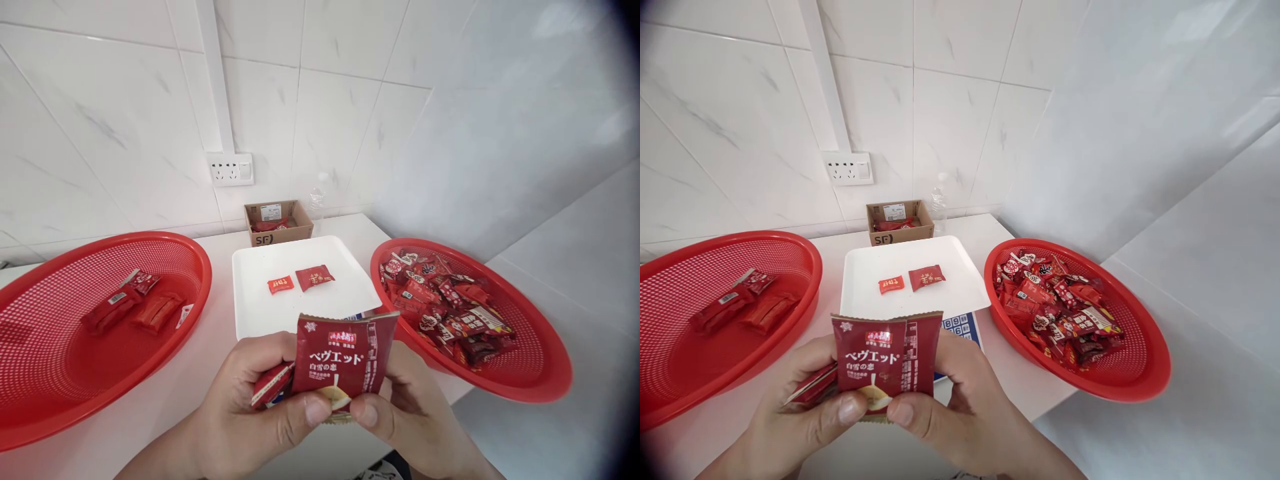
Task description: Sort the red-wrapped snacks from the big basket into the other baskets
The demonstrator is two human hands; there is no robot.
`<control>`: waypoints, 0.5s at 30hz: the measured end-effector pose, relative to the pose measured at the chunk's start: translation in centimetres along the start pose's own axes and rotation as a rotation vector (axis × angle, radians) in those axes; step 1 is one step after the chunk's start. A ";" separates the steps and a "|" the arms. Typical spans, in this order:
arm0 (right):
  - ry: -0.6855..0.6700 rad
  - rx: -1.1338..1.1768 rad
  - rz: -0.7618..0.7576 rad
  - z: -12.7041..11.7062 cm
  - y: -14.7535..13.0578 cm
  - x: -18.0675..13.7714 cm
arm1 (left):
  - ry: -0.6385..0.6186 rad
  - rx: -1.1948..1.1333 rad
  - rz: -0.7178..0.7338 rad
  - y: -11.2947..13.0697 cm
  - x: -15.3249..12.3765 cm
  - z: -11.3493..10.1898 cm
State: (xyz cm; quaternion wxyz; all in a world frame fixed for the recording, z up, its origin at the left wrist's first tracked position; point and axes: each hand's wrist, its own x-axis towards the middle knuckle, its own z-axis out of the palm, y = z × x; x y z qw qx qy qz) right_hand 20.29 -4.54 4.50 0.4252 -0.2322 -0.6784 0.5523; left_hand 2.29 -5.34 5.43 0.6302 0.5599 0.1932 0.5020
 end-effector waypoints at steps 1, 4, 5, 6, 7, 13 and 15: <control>0.000 0.004 0.000 0.0 0.0 0.0 | -0.004 -0.003 0.000 0.0 0.0 0.0; 0.005 0.001 0.000 0.0 0.1 -0.1 | -0.006 -0.002 -0.011 -0.1 -0.2 -0.1; 0.009 -0.002 -0.001 0.0 0.1 -0.1 | -0.005 0.000 -0.015 -0.1 -0.2 -0.1; 0.013 -0.006 -0.003 -0.1 0.1 -0.2 | -0.002 0.003 -0.017 -0.2 -0.2 -0.1; 0.015 -0.008 -0.003 -0.1 0.1 -0.2 | 0.002 0.008 -0.020 -0.2 -0.2 -0.1; 0.016 0.003 -0.008 0.0 0.1 -0.4 | 0.009 0.052 -0.003 -0.2 -0.2 -0.1; 0.015 0.001 -0.001 0.0 0.1 -0.4 | 0.000 0.067 0.004 -0.2 -0.2 -0.1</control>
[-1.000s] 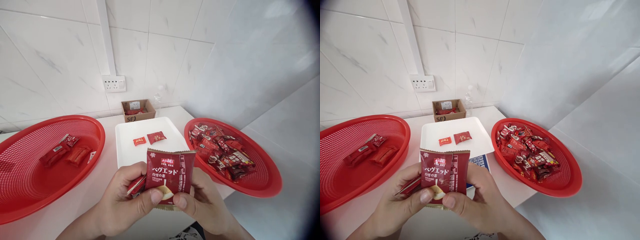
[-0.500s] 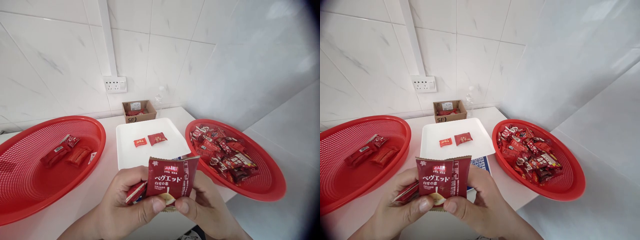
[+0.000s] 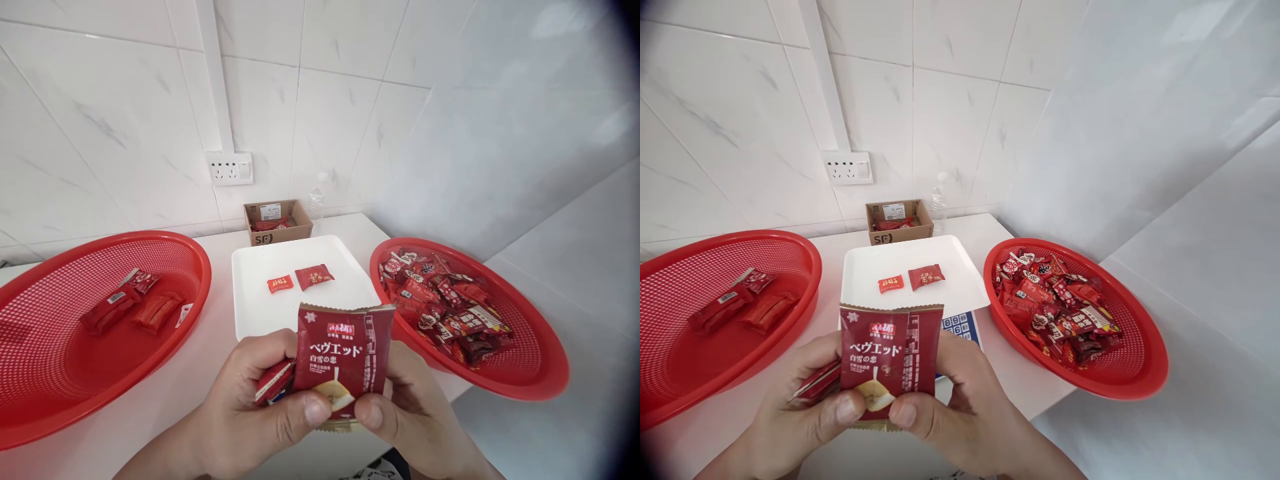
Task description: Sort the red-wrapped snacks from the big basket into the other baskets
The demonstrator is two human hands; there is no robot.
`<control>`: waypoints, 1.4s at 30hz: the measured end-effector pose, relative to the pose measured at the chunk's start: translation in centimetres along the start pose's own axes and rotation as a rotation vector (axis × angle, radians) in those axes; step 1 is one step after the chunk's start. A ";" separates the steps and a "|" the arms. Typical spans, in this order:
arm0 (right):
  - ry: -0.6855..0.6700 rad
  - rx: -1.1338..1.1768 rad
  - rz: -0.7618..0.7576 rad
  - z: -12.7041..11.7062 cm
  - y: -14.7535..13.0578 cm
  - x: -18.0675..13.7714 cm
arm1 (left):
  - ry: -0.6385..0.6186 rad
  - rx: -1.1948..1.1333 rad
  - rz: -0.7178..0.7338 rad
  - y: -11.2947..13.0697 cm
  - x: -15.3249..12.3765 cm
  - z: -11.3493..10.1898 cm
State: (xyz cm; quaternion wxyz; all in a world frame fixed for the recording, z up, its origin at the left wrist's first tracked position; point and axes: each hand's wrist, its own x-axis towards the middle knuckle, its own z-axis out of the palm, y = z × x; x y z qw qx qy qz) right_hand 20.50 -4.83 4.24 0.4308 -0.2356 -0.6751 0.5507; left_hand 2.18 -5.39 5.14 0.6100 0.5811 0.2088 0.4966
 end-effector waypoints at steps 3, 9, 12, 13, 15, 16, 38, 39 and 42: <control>-0.004 0.012 0.020 0.0 0.0 -0.1 | -0.032 -0.011 -0.014 0.0 0.0 -0.1; -0.010 0.018 0.023 0.0 0.1 -0.1 | -0.063 -0.024 -0.022 0.0 0.2 0.0; 0.003 0.002 0.020 -0.1 0.1 -0.1 | -0.037 0.015 -0.020 -0.1 0.2 0.0; 0.006 -0.001 0.021 -0.1 0.2 -0.1 | -0.033 0.030 -0.017 -0.1 0.2 0.0; 0.006 -0.003 0.020 -0.1 0.2 -0.2 | -0.038 0.050 -0.011 -0.2 0.2 -0.1; 0.005 -0.003 0.019 -0.1 0.2 -0.2 | -0.041 0.053 -0.011 -0.2 0.2 -0.1; 0.026 -0.001 0.012 -0.2 0.2 -0.2 | -0.061 -0.021 -0.023 0.0 0.2 0.1; 0.029 -0.001 0.010 -0.2 0.2 -0.2 | -0.072 -0.027 -0.020 -0.1 0.2 0.1; 0.032 0.000 0.004 -0.1 0.0 -0.1 | -0.105 -0.040 -0.005 -0.1 0.1 0.0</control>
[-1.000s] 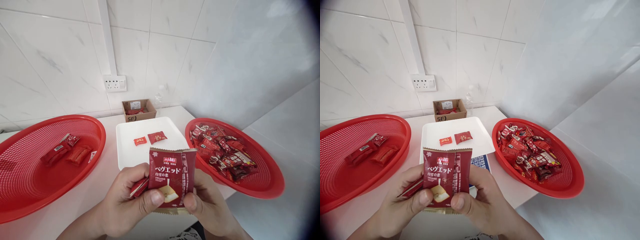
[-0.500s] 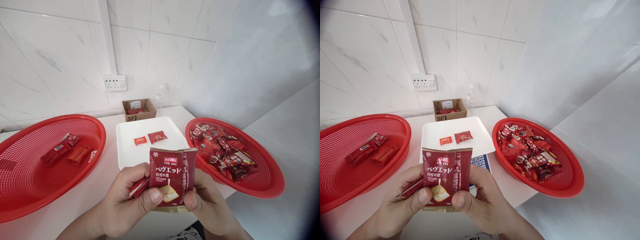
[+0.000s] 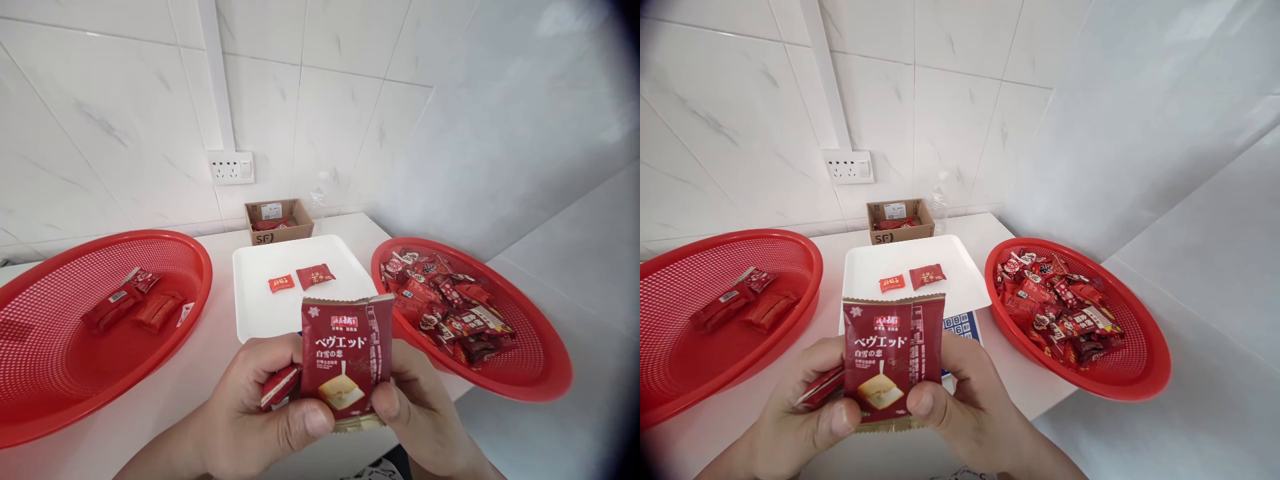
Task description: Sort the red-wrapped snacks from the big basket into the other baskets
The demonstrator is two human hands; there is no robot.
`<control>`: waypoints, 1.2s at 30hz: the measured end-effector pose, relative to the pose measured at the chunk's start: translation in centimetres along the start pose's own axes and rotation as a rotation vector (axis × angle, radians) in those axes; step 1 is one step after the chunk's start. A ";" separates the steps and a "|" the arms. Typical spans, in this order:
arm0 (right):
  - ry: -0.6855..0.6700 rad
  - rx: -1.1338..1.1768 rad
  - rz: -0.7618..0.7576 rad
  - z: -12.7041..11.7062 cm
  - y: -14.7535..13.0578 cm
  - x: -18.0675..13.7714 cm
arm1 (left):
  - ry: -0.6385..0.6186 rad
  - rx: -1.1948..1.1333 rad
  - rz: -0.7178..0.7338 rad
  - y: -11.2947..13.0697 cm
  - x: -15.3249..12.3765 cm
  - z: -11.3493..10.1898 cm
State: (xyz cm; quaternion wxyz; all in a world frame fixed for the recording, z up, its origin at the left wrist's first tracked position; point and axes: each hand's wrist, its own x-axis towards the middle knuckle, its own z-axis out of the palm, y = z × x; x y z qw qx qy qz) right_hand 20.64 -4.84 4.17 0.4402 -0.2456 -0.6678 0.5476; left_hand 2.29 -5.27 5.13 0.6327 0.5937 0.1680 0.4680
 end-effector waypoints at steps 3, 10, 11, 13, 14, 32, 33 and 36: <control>0.015 0.001 -0.001 0.1 0.0 0.1 | 0.003 0.007 -0.004 0.0 0.0 -0.1; 0.077 0.028 -0.020 0.0 0.5 -0.2 | -0.011 0.094 -0.029 -0.1 -0.1 -0.2; 0.080 0.027 -0.013 0.0 0.6 -0.3 | -0.013 0.096 -0.030 -0.1 -0.1 -0.1; 0.075 0.024 0.002 0.0 0.7 -0.3 | -0.005 0.080 -0.044 0.0 -0.1 -0.1; 0.069 0.026 0.007 0.0 0.7 -0.3 | 0.007 0.059 -0.062 0.0 -0.1 0.0; 0.003 0.154 0.154 0.4 0.5 -0.2 | 0.192 -0.105 -0.242 -0.8 0.0 -0.7; 0.001 0.151 0.152 0.3 0.5 -0.2 | 0.190 -0.110 -0.235 -0.9 0.0 -0.7; -0.031 0.138 0.085 0.2 0.5 -0.2 | 0.198 -0.118 -0.220 -1.0 -0.1 -0.8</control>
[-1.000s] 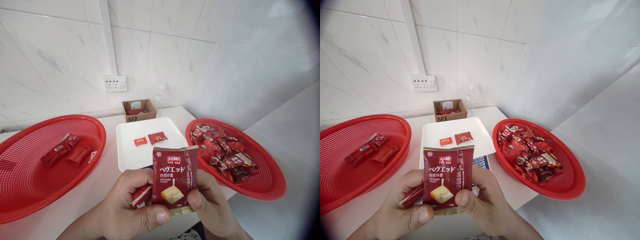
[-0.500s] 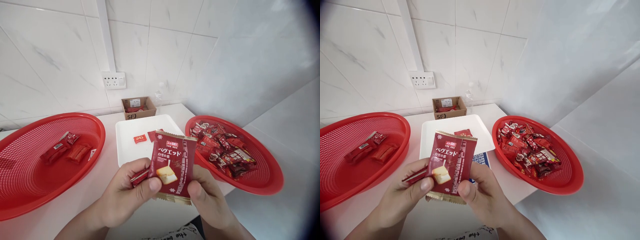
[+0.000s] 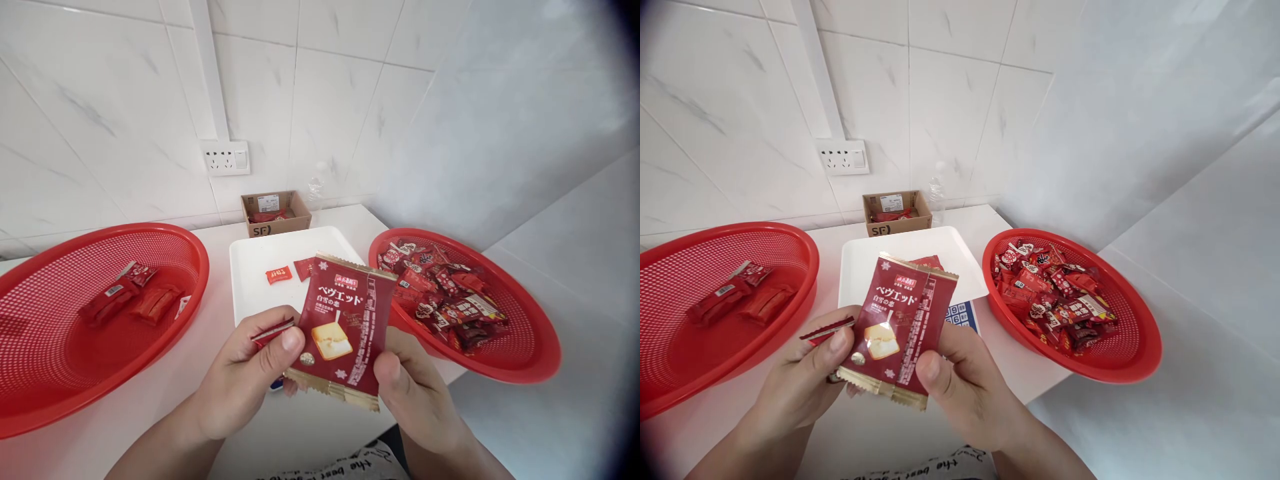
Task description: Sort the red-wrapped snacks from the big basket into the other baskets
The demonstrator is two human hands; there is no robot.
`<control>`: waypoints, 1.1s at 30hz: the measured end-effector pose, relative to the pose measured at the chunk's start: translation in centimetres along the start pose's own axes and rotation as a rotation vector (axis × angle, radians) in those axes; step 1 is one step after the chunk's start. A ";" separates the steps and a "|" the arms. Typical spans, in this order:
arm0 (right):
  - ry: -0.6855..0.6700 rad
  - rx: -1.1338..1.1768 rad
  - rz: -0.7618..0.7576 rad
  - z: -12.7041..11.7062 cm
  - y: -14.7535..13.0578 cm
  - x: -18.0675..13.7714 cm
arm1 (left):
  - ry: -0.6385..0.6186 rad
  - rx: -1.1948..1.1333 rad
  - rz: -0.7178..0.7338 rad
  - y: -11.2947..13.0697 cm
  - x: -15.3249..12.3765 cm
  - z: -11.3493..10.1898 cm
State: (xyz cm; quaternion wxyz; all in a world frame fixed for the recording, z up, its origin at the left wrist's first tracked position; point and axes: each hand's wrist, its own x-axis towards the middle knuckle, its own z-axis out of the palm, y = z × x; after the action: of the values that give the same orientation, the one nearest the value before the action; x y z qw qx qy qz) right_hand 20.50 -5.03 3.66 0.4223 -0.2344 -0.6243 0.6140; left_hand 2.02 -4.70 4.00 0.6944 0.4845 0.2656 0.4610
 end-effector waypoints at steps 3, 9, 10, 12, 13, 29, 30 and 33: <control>-0.066 -0.007 -0.078 0.1 -0.3 0.1 | 0.017 -0.018 -0.022 -0.1 -0.1 -0.1; -0.131 -0.003 -0.041 0.4 0.0 -0.2 | 0.048 -0.103 -0.071 0.1 0.0 0.3; -0.127 0.004 -0.022 0.5 0.2 -0.4 | 0.052 -0.117 -0.080 0.2 0.0 0.4; -0.129 0.028 0.008 0.7 0.6 -0.7 | 0.068 -0.137 -0.107 0.2 0.0 0.5; -0.140 0.044 0.016 0.8 0.7 -0.7 | 0.083 -0.148 -0.124 0.2 0.0 0.5; -0.163 0.122 -0.002 1.6 0.6 0.2 | 0.105 -0.314 -0.289 0.1 0.6 0.3; -0.162 0.124 0.005 1.7 0.7 0.2 | 0.106 -0.321 -0.299 0.2 0.6 0.3; -0.157 0.115 0.022 1.8 0.8 0.2 | 0.107 -0.342 -0.321 0.3 0.7 0.3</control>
State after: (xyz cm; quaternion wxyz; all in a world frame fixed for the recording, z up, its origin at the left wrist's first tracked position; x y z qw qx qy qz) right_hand 18.75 -5.77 3.18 0.3782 -0.1678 -0.6164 0.6700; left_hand 2.45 -4.20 4.41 0.8156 0.2864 0.2935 0.4081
